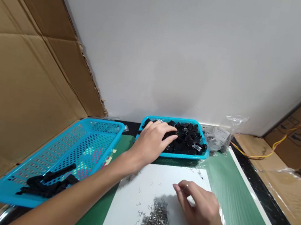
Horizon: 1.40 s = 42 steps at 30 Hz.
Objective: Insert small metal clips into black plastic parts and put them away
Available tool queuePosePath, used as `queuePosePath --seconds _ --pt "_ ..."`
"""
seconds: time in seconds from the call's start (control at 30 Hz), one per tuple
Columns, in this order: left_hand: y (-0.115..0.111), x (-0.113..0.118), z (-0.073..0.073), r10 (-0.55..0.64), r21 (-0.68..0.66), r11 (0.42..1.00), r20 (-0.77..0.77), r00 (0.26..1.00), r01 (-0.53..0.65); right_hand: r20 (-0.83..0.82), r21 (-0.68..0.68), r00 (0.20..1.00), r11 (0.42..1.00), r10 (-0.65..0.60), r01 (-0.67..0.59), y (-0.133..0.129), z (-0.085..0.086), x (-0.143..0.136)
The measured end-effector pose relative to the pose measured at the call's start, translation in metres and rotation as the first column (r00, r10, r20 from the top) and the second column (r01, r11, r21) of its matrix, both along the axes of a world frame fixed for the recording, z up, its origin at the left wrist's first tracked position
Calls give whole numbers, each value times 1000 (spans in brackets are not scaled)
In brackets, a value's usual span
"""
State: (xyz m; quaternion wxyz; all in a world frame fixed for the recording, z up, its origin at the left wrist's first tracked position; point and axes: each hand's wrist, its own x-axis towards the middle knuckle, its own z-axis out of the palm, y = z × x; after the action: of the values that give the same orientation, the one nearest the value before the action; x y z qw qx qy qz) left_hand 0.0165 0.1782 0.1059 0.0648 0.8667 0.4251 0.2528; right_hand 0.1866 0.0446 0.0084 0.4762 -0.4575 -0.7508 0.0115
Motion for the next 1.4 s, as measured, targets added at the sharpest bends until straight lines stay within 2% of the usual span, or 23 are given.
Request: queuePosePath --seconds 0.1,0.2,0.3,0.4,0.53,0.63,0.7,0.77,0.87,0.97,1.07,1.17,1.27,1.4 --pt "19 21 -2 1 20 1000 -124 992 1 20 12 1000 1000 11 -12 2 -1 2" --pt "27 34 -10 -46 -13 999 -179 983 45 60 7 998 1000 19 -19 2 0 5" --pt "27 35 -14 -108 -56 994 -190 976 99 124 -18 991 999 40 -39 0 1 8" --pt "19 22 -10 -170 -71 985 -182 968 159 158 -19 986 998 56 -54 -2 0 11" --pt "-1 -20 3 -113 -62 992 -133 985 106 232 -30 969 996 85 -81 -6 -4 16" --pt "-16 -73 18 -37 -150 989 -124 992 18 348 -135 929 987 129 -86 -8 -8 18" --pt "-23 -115 27 43 -233 967 -235 971 -100 366 -206 916 974 164 -91 -9 -10 17" --pt "-28 -159 34 108 -295 927 -385 917 -233 352 -274 912 955 210 -114 -10 -10 16" --pt "-34 -217 30 138 -416 811 -547 826 -411 300 -380 923 918 241 -117 -11 -9 16" --pt "-37 -255 13 153 -457 749 -586 796 -480 220 -479 948 872 231 -102 -9 -7 19" --pt "-40 -274 -7 172 -445 746 -589 789 -495 157 -522 961 845 228 -115 -5 -7 21" --pt "-42 -280 -20 170 -443 748 -593 787 -495 123 -555 965 822 233 -128 -4 -9 20" --pt "-42 -281 -21 157 -445 749 -600 785 -490 110 -577 967 807 230 -126 -4 -10 14" --pt "-42 -269 -9 177 -400 770 -615 768 -497 114 -567 963 812 245 -140 -6 -9 8"
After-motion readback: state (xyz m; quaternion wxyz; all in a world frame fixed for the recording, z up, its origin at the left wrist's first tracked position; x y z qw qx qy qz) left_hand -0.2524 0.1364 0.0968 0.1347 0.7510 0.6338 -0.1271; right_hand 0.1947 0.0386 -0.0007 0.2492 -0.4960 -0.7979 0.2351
